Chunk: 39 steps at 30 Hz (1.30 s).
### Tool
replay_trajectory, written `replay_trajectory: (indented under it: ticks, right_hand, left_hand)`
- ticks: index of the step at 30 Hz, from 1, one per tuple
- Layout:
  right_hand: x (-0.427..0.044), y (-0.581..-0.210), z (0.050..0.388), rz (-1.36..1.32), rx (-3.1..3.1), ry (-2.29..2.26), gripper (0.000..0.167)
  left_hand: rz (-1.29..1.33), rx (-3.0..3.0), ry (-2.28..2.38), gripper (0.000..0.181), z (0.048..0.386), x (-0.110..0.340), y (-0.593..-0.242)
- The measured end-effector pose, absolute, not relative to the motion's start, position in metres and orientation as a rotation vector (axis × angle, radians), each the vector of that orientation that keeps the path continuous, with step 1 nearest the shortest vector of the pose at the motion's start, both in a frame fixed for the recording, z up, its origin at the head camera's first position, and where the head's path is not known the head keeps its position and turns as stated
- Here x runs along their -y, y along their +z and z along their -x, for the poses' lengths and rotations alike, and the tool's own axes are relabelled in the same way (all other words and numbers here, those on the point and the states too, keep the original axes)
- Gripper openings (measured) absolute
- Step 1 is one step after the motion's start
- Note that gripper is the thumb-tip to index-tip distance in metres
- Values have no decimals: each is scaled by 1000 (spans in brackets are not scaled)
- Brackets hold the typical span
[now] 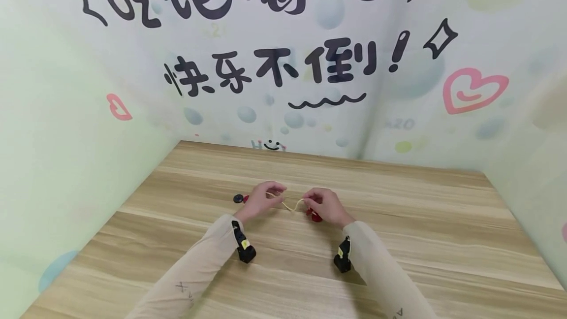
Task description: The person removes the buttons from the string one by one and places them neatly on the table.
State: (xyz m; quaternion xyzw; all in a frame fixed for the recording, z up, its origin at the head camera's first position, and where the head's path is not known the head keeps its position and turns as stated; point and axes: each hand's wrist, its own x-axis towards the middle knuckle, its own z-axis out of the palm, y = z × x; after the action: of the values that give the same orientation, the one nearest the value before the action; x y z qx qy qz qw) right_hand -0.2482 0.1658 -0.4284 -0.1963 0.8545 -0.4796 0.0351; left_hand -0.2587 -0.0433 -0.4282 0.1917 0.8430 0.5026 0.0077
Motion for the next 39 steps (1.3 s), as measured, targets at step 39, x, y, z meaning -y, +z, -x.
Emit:
replay_trajectory:
  ticks: [39]
  right_hand:
    - [-175,-435,249,597,-2682,-1295,12]
  left_hand:
    - [-544,-2563,1557,13,249,13,-434]
